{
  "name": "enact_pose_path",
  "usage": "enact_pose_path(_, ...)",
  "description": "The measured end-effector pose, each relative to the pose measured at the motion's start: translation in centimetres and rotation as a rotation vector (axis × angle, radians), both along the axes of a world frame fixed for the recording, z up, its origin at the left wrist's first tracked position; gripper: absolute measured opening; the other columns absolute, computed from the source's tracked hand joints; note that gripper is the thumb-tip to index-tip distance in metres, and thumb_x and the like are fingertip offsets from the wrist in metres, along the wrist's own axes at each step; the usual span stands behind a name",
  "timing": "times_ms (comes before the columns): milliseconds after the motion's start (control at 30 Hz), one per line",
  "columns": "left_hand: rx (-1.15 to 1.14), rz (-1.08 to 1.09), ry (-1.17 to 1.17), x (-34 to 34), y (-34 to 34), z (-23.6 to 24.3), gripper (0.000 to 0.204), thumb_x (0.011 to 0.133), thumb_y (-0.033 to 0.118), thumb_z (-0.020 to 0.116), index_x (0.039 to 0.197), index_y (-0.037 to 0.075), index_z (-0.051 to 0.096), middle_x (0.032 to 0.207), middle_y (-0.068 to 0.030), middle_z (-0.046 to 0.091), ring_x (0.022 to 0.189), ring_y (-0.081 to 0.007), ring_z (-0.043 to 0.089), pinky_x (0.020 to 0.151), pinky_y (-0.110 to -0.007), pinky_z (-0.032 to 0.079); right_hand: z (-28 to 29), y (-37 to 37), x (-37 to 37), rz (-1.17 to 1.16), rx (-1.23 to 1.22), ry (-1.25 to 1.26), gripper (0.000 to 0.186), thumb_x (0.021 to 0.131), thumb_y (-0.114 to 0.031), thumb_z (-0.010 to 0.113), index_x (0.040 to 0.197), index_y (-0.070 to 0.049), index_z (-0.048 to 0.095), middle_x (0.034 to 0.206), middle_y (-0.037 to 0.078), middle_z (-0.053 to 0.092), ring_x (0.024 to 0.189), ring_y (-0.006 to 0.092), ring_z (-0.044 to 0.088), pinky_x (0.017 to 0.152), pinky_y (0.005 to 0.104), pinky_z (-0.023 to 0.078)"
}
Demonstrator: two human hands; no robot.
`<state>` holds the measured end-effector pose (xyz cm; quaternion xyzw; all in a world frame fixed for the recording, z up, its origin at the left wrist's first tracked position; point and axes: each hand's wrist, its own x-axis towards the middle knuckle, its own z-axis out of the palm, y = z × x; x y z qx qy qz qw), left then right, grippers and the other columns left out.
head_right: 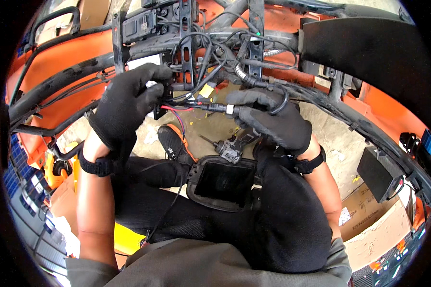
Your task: The person manipulates several electrical connectors and a wiring harness on a vehicle frame, plugging and unplugging them before handling a silver electronic component.
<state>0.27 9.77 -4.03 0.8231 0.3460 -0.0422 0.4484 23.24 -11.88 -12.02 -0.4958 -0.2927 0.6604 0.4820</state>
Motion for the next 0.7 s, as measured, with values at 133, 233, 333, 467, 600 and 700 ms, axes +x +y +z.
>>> enact_pose_path(133,0.099,-0.134,-0.040,0.8,-1.2,0.4,0.028,0.090,0.007,0.072,0.117,-0.001,0.068,0.105,-0.0188,0.072,0.090,-0.0301,0.071,0.081,-0.037,0.056,-0.2,-0.1,0.4,0.031,0.045,0.030,0.035,0.100,-0.009,0.067,0.134,-0.002,0.064,0.121,0.006,0.069,0.106,0.0112,0.064,0.092,0.0285,0.053)
enact_pose_path(233,0.105,-0.181,-0.078,0.8,-2.7,-0.4,0.036,0.087,0.009,0.076,0.121,0.001,0.066,0.107,-0.0199,0.070,0.095,-0.0369,0.070,0.083,-0.042,0.056,-0.1,-0.4,0.1,-0.002,0.043,0.067,0.036,0.099,-0.008,0.068,0.134,0.000,0.064,0.122,0.008,0.069,0.109,0.0127,0.065,0.093,0.0296,0.053)
enact_pose_path(333,0.298,-0.211,0.039,1.6,-4.9,-0.4,0.032,0.085,0.008,0.075,0.114,0.005,0.064,0.108,-0.0169,0.067,0.094,-0.0393,0.068,0.076,-0.046,0.056,0.3,-0.2,0.2,0.021,0.055,0.073,0.036,0.099,-0.007,0.068,0.134,0.001,0.065,0.124,0.009,0.069,0.110,0.0133,0.065,0.095,0.0305,0.053)
enact_pose_path(467,0.459,-0.242,0.080,2.1,-6.4,-0.4,0.024,0.084,0.007,0.071,0.108,0.008,0.064,0.103,-0.0113,0.065,0.091,-0.0327,0.070,0.070,-0.044,0.057,0.9,-0.4,0.6,0.041,0.007,-0.001,0.038,0.098,-0.006,0.068,0.135,0.000,0.064,0.127,0.009,0.069,0.112,0.0138,0.065,0.097,0.0305,0.052)
enact_pose_path(600,0.612,-0.284,0.098,2.1,-7.5,-0.5,0.018,0.084,0.007,0.067,0.101,0.010,0.063,0.105,-0.0079,0.059,0.085,-0.0273,0.069,0.067,-0.041,0.056,0.6,-0.6,0.5,0.039,0.006,0.001,0.041,0.097,-0.005,0.068,0.137,0.000,0.062,0.130,0.010,0.068,0.114,0.0147,0.065,0.098,0.0310,0.052)
enact_pose_path(700,0.645,-0.265,0.075,2.1,-8.1,-1.0,0.019,0.084,0.009,0.068,0.101,0.009,0.063,0.105,-0.0082,0.058,0.085,-0.0259,0.068,0.066,-0.039,0.053,0.3,-0.8,0.7,0.051,-0.023,0.012,0.043,0.095,-0.006,0.069,0.137,0.000,0.062,0.132,0.010,0.067,0.115,0.0157,0.064,0.099,0.0318,0.051)
